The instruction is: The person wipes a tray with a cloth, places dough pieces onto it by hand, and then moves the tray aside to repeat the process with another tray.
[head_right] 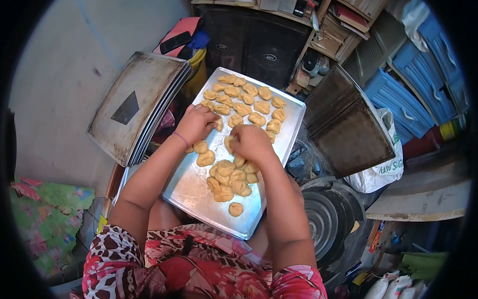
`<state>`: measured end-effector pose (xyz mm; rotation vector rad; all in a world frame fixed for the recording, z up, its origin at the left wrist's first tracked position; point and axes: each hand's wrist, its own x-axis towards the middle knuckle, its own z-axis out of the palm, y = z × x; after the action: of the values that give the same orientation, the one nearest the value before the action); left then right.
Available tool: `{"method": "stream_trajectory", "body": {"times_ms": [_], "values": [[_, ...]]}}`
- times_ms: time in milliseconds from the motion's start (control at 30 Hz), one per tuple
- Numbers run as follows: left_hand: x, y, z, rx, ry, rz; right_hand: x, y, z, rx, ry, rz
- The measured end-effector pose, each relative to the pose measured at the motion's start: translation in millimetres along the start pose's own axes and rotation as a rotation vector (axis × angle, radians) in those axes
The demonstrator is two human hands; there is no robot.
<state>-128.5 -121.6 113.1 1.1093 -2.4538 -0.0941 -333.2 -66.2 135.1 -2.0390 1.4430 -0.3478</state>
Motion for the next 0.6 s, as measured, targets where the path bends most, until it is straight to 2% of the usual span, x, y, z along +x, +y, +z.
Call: {"method": "stream_trajectory", "body": {"times_ms": [67, 100, 200, 300, 367, 467, 533, 600], "values": [[2, 1, 0, 0.014, -0.046, -0.019, 2, 2, 1, 0.014, 0.337, 0.128], [3, 3, 2, 0.014, -0.044, -0.016, 3, 2, 0, -0.069, 0.261, 0.175], [3, 22, -7, 0.080, -0.063, -0.085, -9, -15, -5, -0.118, 0.206, 0.171], [4, 36, -9, -0.169, -0.077, 0.144, -17, -4, -5, -0.018, 0.178, 0.150], [3, 38, 1, -0.114, -0.126, 0.154, -19, 6, -6, 0.011, 0.160, 0.147], [6, 41, 7, -0.058, -0.187, 0.115, -17, 18, -8, 0.112, 0.222, 0.111], [9, 44, 6, 0.019, -0.199, 0.056, -14, 22, -3, 0.046, 0.270, 0.002], [7, 47, 7, 0.020, -0.168, 0.061, -17, 17, -3, -0.010, 0.301, 0.017]]}}
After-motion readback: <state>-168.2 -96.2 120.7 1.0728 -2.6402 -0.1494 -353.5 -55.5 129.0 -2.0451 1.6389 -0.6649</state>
